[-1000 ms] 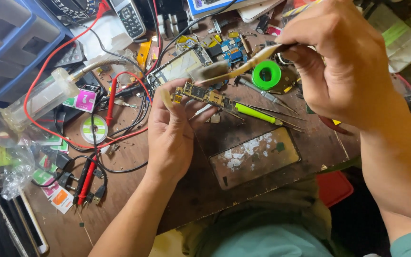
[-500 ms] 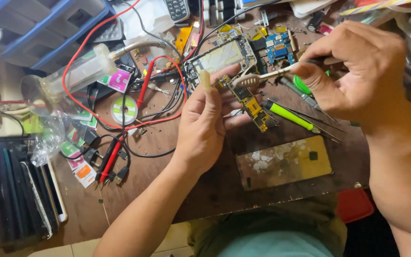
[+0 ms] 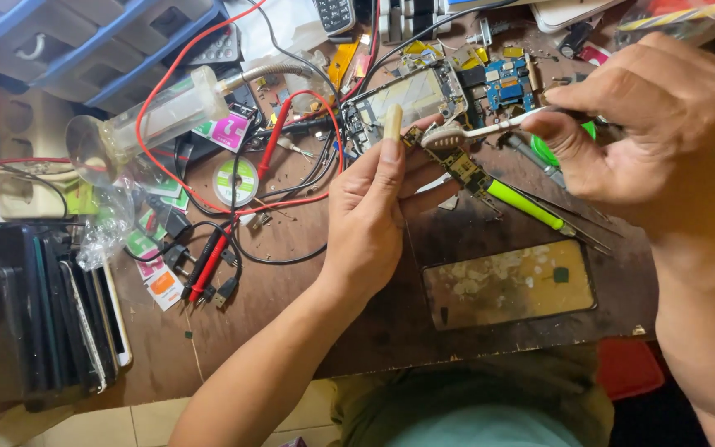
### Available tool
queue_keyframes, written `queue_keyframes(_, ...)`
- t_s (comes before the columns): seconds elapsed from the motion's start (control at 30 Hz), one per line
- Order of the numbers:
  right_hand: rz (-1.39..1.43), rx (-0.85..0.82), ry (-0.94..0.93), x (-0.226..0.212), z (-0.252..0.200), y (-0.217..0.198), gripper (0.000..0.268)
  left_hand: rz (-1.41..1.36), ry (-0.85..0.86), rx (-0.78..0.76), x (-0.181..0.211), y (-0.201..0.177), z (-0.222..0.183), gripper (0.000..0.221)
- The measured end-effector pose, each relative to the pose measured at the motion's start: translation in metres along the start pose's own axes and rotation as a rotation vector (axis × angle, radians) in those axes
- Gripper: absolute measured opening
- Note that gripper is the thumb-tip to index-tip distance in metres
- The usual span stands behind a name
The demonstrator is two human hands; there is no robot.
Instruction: Cleaning a mobile phone motherboard using tweezers to scrape off residue and a toothbrush to brush away debris.
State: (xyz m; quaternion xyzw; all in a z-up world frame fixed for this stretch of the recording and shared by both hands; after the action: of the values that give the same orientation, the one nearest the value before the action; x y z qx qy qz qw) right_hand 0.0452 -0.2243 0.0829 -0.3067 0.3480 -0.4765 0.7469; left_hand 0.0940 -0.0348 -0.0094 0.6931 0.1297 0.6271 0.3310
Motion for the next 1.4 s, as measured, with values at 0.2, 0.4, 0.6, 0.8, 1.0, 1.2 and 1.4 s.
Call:
queue_keyframes(0.2, 0.097, -0.015, 0.032, -0.005, 0.008, -0.001, 0.028, -0.089, 0.000, -0.023, 0.001, 0.001, 0.000, 0.048)
queue_keyframes(0.4, 0.130, -0.042, 0.023, -0.010, 0.009, 0.010, 0.037, -0.111, 0.027, 0.015, -0.007, -0.009, 0.000, 0.040)
queue_keyframes(0.6, 0.226, -0.156, 0.017, -0.031, 0.022, 0.004, 0.031, -0.062, 0.043, -0.028, 0.004, 0.001, 0.000, 0.044)
queue_keyframes(0.8, 0.104, -0.078, -0.001, -0.009, 0.007, 0.001, 0.035, -0.143, 0.104, 0.059, 0.008, -0.005, 0.002, 0.024)
queue_keyframes(1.0, 0.116, -0.076, 0.046, -0.006, 0.007, -0.006, 0.031, -0.079, 0.090, 0.142, 0.002, -0.016, 0.001, 0.026)
queue_keyframes(1.2, 0.100, -0.037, -0.025, -0.005, 0.003, 0.011, 0.039, -0.066, 0.066, 0.098, -0.004, -0.014, 0.001, 0.032)
queue_keyframes(1.4, 0.142, -0.063, -0.031, -0.022, 0.012, 0.001, 0.037, 0.049, 0.002, 0.122, -0.004, -0.010, -0.003, 0.038)
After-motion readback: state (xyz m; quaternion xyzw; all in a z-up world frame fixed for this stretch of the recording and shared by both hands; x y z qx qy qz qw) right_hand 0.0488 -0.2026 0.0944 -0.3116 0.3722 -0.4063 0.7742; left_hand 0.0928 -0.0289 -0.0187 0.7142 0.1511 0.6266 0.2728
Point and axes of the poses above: each hand's wrist, its own z-axis towards the middle knuckle, its own y-axis out of the palm, x = y × z, the point moved 9 cm from there along z, towards the middle knuckle, and after that the axes turned 14 degrees about y, right-handed, at the moved point
